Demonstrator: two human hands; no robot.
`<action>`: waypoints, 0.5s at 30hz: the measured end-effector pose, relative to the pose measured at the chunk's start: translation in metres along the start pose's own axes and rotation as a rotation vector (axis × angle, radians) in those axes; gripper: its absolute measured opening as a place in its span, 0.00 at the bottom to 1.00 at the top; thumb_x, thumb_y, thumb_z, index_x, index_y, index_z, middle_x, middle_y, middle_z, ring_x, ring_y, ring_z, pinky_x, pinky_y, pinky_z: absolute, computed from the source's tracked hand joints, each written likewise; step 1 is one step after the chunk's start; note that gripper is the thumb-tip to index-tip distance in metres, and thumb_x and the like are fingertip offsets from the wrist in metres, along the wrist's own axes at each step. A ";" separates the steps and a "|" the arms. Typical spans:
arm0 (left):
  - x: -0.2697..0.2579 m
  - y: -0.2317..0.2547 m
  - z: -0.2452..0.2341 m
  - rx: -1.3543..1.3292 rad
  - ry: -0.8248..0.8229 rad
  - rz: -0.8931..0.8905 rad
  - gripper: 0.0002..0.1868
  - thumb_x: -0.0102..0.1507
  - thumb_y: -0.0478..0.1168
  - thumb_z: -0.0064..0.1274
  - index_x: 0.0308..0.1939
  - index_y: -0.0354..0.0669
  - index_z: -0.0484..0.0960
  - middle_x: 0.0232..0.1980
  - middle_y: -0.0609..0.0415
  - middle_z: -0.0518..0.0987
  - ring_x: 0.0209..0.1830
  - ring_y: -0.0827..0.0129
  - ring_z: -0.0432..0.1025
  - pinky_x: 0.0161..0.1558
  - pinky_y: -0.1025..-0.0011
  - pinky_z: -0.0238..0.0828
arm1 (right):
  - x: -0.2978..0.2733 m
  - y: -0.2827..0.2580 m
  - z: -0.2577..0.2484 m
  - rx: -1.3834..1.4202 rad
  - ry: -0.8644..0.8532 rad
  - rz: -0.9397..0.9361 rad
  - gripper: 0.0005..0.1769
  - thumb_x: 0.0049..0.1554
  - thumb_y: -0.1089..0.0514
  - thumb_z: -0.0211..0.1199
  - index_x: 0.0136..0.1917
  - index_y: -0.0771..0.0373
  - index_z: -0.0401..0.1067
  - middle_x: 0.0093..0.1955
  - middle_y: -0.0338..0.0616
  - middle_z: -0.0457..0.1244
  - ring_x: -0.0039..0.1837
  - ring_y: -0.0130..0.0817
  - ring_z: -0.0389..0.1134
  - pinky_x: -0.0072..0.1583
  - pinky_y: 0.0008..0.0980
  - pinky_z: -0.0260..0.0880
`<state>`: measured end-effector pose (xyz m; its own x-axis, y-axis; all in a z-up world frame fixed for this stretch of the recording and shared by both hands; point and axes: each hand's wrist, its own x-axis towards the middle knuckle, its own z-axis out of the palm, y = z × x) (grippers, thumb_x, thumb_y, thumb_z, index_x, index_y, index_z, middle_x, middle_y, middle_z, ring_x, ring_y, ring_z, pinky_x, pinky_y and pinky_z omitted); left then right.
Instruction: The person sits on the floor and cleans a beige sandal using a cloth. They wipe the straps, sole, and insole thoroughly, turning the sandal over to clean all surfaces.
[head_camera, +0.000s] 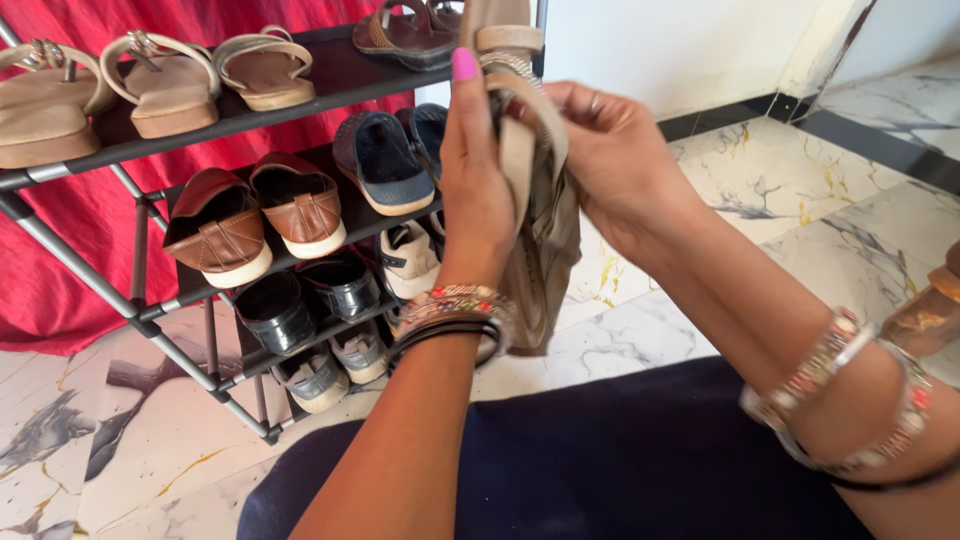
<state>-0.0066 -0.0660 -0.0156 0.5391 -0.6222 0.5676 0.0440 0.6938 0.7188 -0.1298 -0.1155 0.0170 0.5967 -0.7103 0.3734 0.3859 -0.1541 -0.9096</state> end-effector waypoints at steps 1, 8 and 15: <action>-0.005 0.003 0.004 0.053 0.004 0.010 0.42 0.70 0.71 0.35 0.65 0.35 0.74 0.56 0.48 0.78 0.56 0.67 0.73 0.60 0.70 0.69 | 0.005 0.003 -0.003 -0.051 0.078 -0.039 0.08 0.61 0.60 0.66 0.53 0.65 0.77 0.45 0.41 0.71 0.43 0.25 0.71 0.45 0.27 0.76; -0.020 0.019 0.025 0.152 -0.008 0.082 0.43 0.72 0.71 0.36 0.77 0.40 0.64 0.69 0.46 0.75 0.68 0.63 0.71 0.69 0.69 0.63 | 0.020 0.018 -0.019 0.148 0.183 -0.100 0.05 0.62 0.63 0.64 0.49 0.68 0.75 0.43 0.44 0.71 0.41 0.28 0.70 0.43 0.28 0.76; 0.010 -0.008 0.002 -0.030 0.034 0.087 0.37 0.72 0.64 0.38 0.67 0.35 0.73 0.59 0.50 0.77 0.57 0.67 0.72 0.61 0.70 0.70 | -0.008 -0.001 0.007 -0.029 -0.002 -0.090 0.07 0.59 0.66 0.65 0.52 0.65 0.78 0.46 0.41 0.71 0.44 0.23 0.71 0.50 0.25 0.75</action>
<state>-0.0029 -0.0786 -0.0150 0.5699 -0.5467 0.6134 0.0205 0.7558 0.6545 -0.1303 -0.1049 0.0162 0.5616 -0.6915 0.4544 0.4173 -0.2375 -0.8772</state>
